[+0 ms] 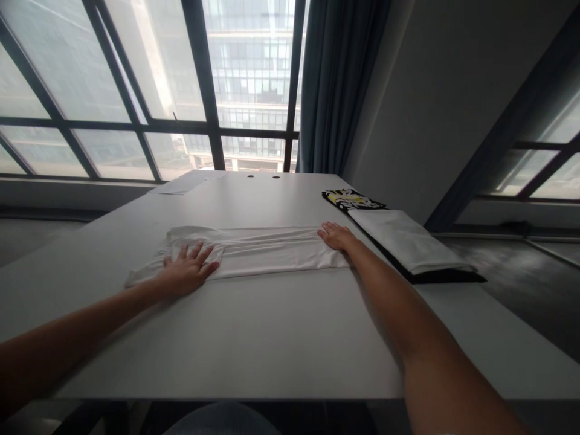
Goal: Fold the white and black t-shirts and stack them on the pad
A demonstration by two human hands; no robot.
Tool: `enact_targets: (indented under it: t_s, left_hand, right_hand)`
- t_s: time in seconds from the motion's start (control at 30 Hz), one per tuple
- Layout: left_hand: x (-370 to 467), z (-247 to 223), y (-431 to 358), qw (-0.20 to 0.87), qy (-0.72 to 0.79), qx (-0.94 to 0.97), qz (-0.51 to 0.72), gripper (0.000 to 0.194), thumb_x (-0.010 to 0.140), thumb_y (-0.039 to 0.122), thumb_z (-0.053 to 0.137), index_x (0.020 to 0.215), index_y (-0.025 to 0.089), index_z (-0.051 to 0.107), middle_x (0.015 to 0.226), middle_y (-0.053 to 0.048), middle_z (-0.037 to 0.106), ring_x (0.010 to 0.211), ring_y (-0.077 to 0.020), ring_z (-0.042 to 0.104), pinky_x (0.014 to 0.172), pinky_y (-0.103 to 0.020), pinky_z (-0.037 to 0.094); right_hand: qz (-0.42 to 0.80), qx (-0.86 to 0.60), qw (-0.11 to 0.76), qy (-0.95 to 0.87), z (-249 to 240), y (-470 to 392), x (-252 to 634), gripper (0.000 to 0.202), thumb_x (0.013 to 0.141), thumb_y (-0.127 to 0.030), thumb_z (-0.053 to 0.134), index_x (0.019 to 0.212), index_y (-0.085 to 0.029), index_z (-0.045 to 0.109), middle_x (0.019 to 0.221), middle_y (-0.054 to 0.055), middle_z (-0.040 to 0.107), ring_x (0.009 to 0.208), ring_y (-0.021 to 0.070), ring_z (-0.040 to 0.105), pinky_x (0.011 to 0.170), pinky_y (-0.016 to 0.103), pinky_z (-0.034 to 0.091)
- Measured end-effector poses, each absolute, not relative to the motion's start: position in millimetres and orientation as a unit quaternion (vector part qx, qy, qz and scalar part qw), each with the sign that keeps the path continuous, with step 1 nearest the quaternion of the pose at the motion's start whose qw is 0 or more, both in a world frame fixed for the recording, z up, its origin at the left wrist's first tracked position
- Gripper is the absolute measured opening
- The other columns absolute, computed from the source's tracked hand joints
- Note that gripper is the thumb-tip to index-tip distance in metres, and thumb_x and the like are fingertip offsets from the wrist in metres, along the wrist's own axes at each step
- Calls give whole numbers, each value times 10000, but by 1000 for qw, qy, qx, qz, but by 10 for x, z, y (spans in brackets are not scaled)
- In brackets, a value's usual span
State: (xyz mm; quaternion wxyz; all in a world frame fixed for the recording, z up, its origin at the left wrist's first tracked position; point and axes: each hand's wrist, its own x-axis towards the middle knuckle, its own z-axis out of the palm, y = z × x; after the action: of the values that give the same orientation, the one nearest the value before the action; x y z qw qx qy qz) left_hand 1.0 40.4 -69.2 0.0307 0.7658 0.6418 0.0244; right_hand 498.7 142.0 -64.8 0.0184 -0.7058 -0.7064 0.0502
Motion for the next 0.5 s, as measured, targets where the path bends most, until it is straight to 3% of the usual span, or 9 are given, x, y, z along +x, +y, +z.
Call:
enact_targets:
  t_s: [0.17, 0.27, 0.33, 0.4, 0.5]
  left_hand:
    - [40, -541, 917, 56, 601, 798, 2, 796, 962, 742, 205, 1648, 339, 221, 1728, -83, 88, 1557, -476, 59, 1089, -813, 149]
    - [-36, -406, 1467, 65, 552, 831, -14, 754, 987, 686, 232, 1649, 328, 212, 1731, -54, 87, 1580, -391, 49, 1168, -731, 72]
    - [-99, -313, 1836, 34, 546, 837, -5, 734, 986, 658, 319, 1630, 307, 295, 1721, -63, 173, 1581, -350, 93, 1211, -648, 32]
    - [-135, -225, 2134, -19, 584, 811, 21, 730, 971, 638, 424, 1594, 258, 389, 1702, -96, 248, 1572, -351, 113, 1219, -606, -28]
    - [-96, -147, 2388, -67, 648, 757, 56, 677, 1010, 508, 449, 1560, 114, 417, 1684, -184, 259, 1546, -411, 62, 1170, -650, -98]
  right_hand:
    - [33, -733, 12, -680, -656, 1433, 5038, 699, 1028, -597, 197, 1613, -240, 336, 1705, 85, 236, 1564, 285, 221, 1254, 520, 169]
    - [15, -767, 6, -641, -642, 1362, 4949, 704, 1034, -572, 186, 1600, -191, 361, 1693, 122, 264, 1547, 328, 258, 1238, 537, 204]
    - [3, -786, 7, -618, -627, 1261, 4837, 726, 1032, -571, 177, 1582, -146, 386, 1671, 164, 306, 1522, 366, 302, 1213, 561, 243]
    - [3, -791, 9, -612, -602, 1115, 4704, 753, 1022, -606, 182, 1554, -132, 427, 1633, 201, 364, 1482, 397, 361, 1173, 586, 296]
    - [10, -764, 20, -645, -525, 859, 4514, 698, 1021, -621, 223, 1508, -203, 497, 1585, 179, 447, 1408, 379, 461, 1125, 564, 362]
